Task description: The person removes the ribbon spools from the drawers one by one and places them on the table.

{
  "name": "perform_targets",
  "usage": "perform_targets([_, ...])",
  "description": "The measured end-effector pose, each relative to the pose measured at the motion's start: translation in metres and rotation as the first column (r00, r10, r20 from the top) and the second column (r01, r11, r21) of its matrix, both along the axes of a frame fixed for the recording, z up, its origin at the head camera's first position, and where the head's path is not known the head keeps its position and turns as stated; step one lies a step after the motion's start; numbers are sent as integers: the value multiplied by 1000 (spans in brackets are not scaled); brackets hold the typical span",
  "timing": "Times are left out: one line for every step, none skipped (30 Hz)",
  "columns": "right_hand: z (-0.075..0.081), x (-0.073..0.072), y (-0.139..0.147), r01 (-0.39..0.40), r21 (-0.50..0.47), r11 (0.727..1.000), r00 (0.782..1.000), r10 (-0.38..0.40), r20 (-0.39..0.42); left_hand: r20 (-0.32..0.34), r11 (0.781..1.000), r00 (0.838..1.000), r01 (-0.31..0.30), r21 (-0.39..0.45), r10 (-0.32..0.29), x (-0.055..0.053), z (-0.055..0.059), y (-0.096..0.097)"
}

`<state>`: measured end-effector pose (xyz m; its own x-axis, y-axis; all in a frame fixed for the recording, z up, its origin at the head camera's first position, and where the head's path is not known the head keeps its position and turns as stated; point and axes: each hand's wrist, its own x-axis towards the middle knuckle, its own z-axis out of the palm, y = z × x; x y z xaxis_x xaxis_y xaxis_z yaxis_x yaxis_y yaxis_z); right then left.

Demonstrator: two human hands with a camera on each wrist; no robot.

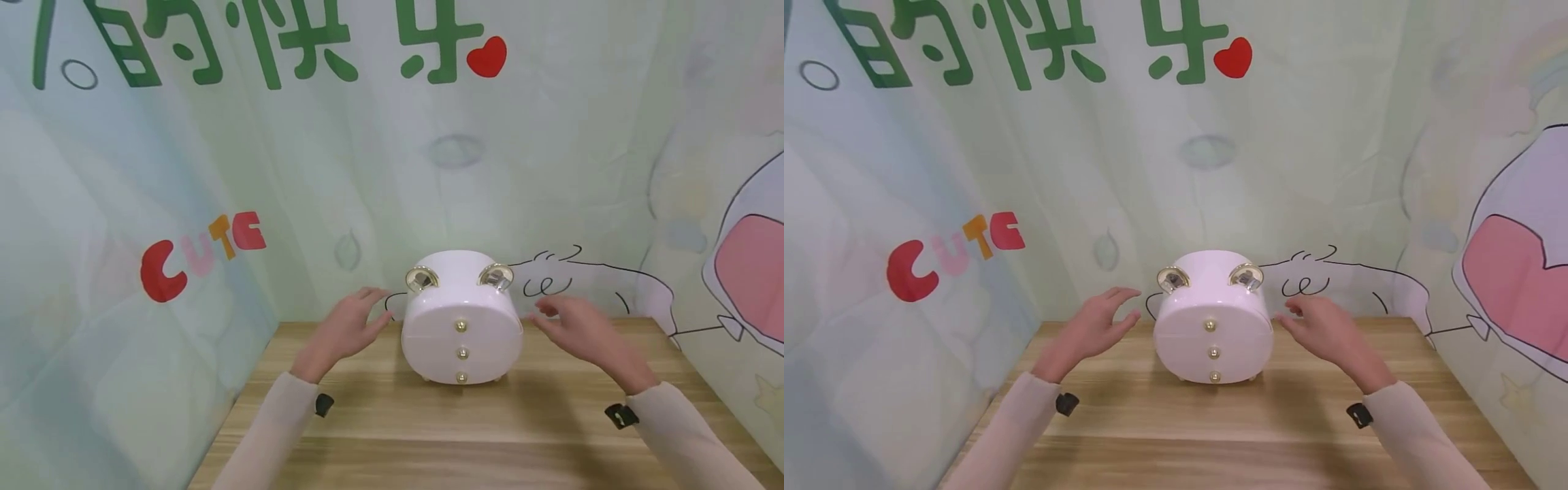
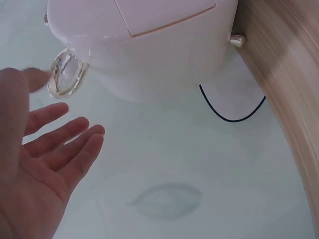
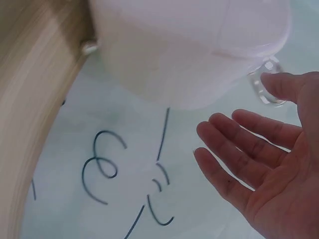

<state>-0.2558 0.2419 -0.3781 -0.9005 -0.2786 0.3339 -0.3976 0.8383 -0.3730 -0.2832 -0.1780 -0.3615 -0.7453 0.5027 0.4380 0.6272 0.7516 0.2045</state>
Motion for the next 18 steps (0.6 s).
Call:
perform_targets([1, 4, -4, 0, -22, 1000, 1000, 0, -9, -9, 1000, 1000, 11, -10, -11, 1, -1, 3])
perform_targets([2, 7, -8, -3, -41, 999, 1000, 2, -24, -14, 1000, 1000, 20, -22, -21, 1, -1, 5])
perform_targets([2, 10, -11, -5, -56, 998, 999, 3, -37, -18, 999, 999, 30, -36, -31, 2, -1, 8])
perform_targets([1, 13, -15, -7, -69, 998, 999, 4, -46, -17, 998, 999, 43, -46, -44, 3, -2, 11])
perform_targets([0, 16, -18, -8, -82, 997, 998, 3, -56, -18, 997, 998, 56, -54, -57, 3, -3, 14])
perform_targets([-2, 19, -22, -10, -95, 995, 998, 4, -64, -24, 996, 997, 70, -64, -71, 4, -4, 17])
perform_targets([-4, 21, -26, -13, -107, 994, 997, 5, -71, -27, 994, 996, 86, -69, -88, 4, -4, 20])
perform_targets([-6, 23, -30, -16, -116, 993, 997, 7, -79, -36, 992, 994, 103, -74, -106, 4, -5, 22])
perform_targets([-8, 24, -35, -20, -125, 992, 996, 9, -86, -50, 990, 991, 119, -77, -123, 3, -5, 25])
perform_targets([-10, 26, -40, -28, -135, 990, 995, 14, -99, -65, 988, 988, 136, -80, -141, 3, -4, 27])
perform_targets([-13, 27, -45, -37, -145, 989, 993, 20, -116, -77, 985, 985, 149, -87, -156, 2, -4, 29])
perform_targets([-14, 27, -49, -46, -152, 987, 991, 26, -134, -90, 982, 982, 159, -98, -168, 1, -4, 32])
perform_targets([-16, 28, -54, -57, -154, 986, 987, 32, -160, -101, 980, 979, 166, -112, -177, 1, -3, 34])
perform_targets([-18, 28, -58, -65, -154, 986, 981, 35, -191, -113, 977, 977, 167, -131, -182, 0, -3, 36])
perform_targets([-19, 28, -62, -73, -154, 985, 974, 37, -225, -119, 974, 975, 170, -148, -188, -2, -2, 37])
perform_targets([-21, 28, -66, -78, -151, 985, 965, 37, -258, -124, 971, 973, 173, -165, -195, -3, -2, 39])
perform_targets([-22, 28, -70, -83, -145, 986, 957, 39, -286, -126, 967, 972, 173, -185, -198, -4, -2, 40])
perform_targets([-24, 28, -75, -90, -141, 986, 950, 42, -310, -127, 964, 971, 175, -200, -202, -4, -2, 41])
